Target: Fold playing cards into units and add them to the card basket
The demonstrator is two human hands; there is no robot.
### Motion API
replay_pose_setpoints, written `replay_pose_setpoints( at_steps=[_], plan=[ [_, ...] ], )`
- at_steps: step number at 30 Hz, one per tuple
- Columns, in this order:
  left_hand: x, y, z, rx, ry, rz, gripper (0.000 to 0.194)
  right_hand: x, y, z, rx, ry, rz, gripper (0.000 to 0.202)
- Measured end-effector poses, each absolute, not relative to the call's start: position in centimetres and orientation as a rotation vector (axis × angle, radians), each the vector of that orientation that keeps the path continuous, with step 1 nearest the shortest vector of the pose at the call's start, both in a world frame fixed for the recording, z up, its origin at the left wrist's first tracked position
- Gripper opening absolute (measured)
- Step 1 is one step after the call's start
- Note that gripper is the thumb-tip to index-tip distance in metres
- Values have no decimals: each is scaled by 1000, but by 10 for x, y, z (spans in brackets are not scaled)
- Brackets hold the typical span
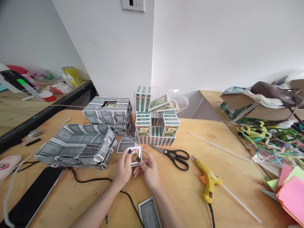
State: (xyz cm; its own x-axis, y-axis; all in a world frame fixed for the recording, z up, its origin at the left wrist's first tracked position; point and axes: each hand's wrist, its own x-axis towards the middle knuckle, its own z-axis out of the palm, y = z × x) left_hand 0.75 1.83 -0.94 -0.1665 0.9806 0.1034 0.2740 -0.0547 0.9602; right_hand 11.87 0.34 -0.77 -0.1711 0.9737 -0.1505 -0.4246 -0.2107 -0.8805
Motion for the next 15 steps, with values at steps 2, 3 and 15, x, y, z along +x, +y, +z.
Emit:
replay_pose_setpoints(
  at_steps=[2, 3, 15],
  plan=[
    [7, 18, -9, 1368, 1497, 1252, 16, 117, 3, -8, -956, -864, 1609, 46],
    [7, 18, -8, 1365, 1483, 1231, 15, 117, 3, -8, -975, -860, 1604, 44],
    [10, 14, 2, 1447, 1348, 1122, 18, 118, 1, -4, -1050, -832, 1578, 30]
  ],
)
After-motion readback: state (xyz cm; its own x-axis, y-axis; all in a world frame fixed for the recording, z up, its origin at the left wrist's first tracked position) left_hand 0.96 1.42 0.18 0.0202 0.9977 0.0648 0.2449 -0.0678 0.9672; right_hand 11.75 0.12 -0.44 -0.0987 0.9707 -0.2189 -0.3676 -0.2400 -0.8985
